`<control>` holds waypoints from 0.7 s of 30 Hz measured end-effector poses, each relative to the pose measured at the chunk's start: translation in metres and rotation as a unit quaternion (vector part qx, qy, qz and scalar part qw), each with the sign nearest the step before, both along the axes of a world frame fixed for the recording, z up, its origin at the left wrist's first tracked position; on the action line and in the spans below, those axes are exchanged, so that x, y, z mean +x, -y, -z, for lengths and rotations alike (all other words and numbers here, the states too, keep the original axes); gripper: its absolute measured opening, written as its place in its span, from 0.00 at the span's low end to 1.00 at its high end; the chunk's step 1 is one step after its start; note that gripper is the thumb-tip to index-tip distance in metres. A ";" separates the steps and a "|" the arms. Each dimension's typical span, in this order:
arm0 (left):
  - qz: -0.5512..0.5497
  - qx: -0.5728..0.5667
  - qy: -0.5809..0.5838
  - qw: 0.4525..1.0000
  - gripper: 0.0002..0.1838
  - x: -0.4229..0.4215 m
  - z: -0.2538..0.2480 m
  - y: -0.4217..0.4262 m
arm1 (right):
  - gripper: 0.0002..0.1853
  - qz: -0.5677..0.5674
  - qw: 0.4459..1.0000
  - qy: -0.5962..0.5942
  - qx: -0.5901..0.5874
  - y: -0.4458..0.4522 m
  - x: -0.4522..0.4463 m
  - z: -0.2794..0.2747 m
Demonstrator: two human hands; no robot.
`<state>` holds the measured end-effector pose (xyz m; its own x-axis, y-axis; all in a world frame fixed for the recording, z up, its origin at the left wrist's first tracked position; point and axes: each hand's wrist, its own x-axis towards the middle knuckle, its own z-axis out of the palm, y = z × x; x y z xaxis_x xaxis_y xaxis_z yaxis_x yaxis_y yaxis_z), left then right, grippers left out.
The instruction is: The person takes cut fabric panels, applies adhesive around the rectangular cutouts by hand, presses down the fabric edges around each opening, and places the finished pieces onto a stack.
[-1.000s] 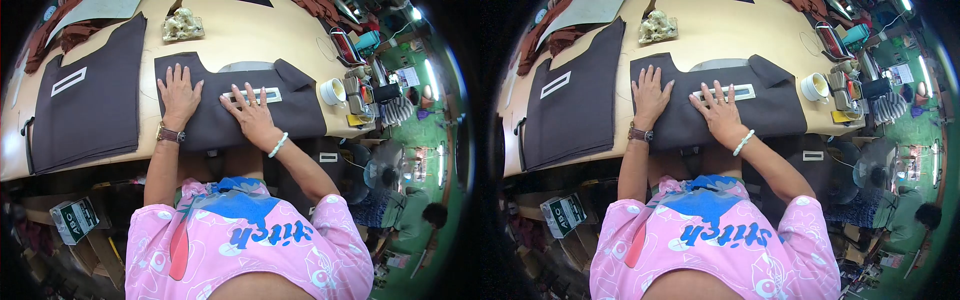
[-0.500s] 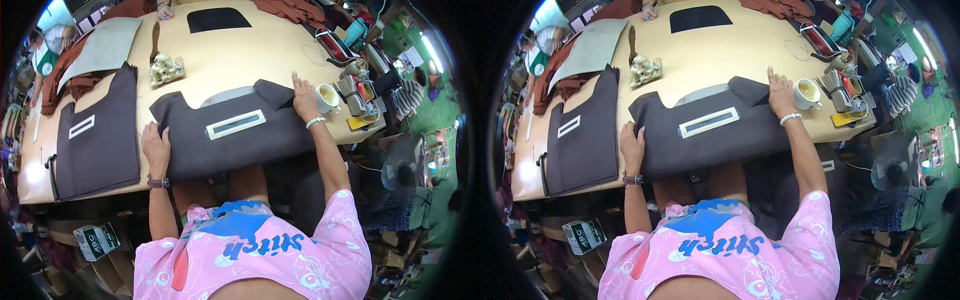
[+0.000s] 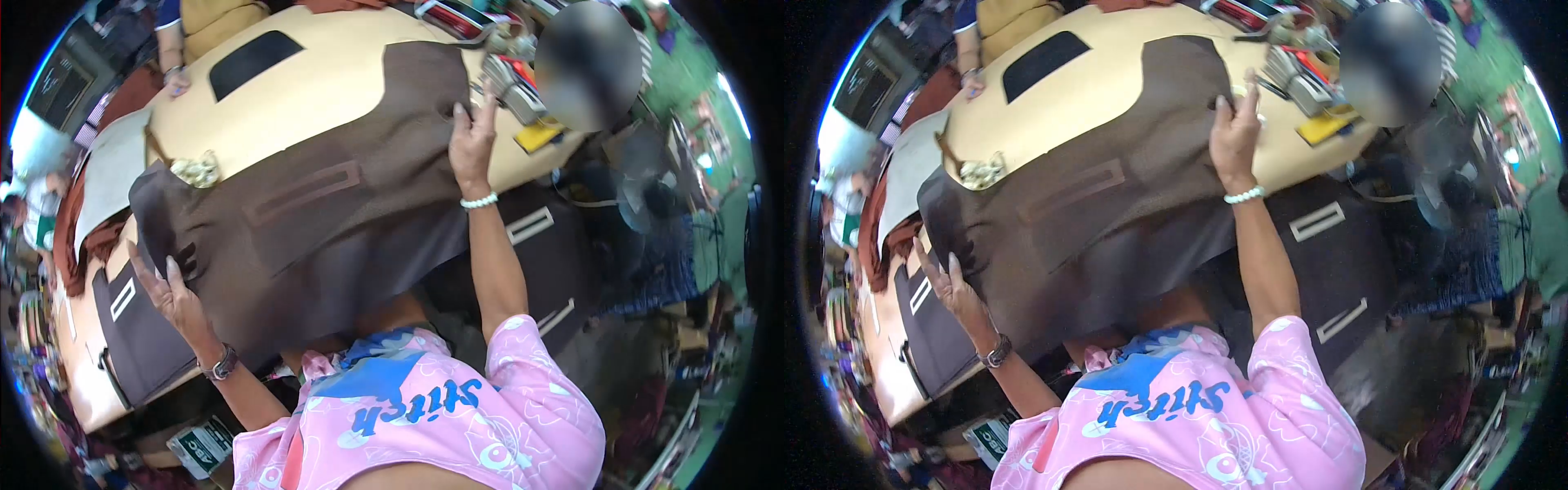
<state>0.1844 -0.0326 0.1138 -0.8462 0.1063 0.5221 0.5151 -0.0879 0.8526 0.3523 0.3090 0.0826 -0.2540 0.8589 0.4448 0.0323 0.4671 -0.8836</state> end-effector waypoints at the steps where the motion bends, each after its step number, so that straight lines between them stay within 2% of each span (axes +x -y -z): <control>1: 0.056 0.015 0.024 0.998 0.23 0.013 -0.002 -0.012 | 0.31 0.020 0.998 -0.027 0.051 -0.014 0.028 0.021; 2: 0.121 -0.037 0.035 0.991 0.24 0.026 -0.001 -0.025 | 0.32 0.041 0.993 -0.051 0.103 -0.029 0.056 0.043; 4: 0.247 -0.139 0.057 0.957 0.25 0.055 0.005 -0.051 | 0.32 0.165 0.969 0.097 0.158 -0.027 0.138 0.056; 5: 0.309 -0.187 0.066 0.930 0.26 0.071 0.009 -0.064 | 0.31 0.158 0.982 0.077 0.061 -0.019 0.181 0.060; 6: 0.371 -0.232 0.073 0.896 0.26 0.088 0.014 -0.077 | 0.30 0.209 0.972 0.105 0.012 -0.011 0.224 0.069; 7: 0.460 -0.260 0.094 0.844 0.28 0.107 0.026 -0.093 | 0.29 0.259 0.923 0.268 0.098 -0.012 0.281 0.091; 10: 0.709 -0.291 0.130 0.629 0.31 0.175 0.058 -0.132 | 0.27 0.360 0.875 0.324 0.012 0.040 0.419 0.116; 11: 0.768 -0.284 0.121 0.561 0.31 0.202 0.069 -0.140 | 0.26 0.394 0.818 0.417 0.037 0.060 0.476 0.128; 12: 0.819 -0.275 0.112 0.491 0.32 0.229 0.079 -0.143 | 0.25 0.415 0.798 0.437 -0.001 0.081 0.529 0.133; 14: 0.870 -0.248 0.138 0.403 0.33 0.280 0.090 -0.148 | 0.25 0.477 0.748 0.462 -0.013 0.124 0.595 0.113; 16: 0.889 -0.228 0.039 0.394 0.35 0.317 0.083 -0.154 | 0.30 0.530 0.702 0.476 -0.023 0.146 0.641 0.084; 17: 0.890 -0.186 0.018 0.416 0.36 0.331 0.085 -0.155 | 0.30 0.546 0.695 0.468 -0.028 0.145 0.656 0.071; 20: 0.849 -0.169 0.024 0.499 0.36 0.346 0.097 -0.152 | 0.31 0.547 0.689 0.475 -0.027 0.126 0.654 0.050; 21: 0.824 -0.218 0.000 0.523 0.36 0.342 0.104 -0.151 | 0.32 0.540 0.690 0.482 -0.021 0.111 0.646 0.050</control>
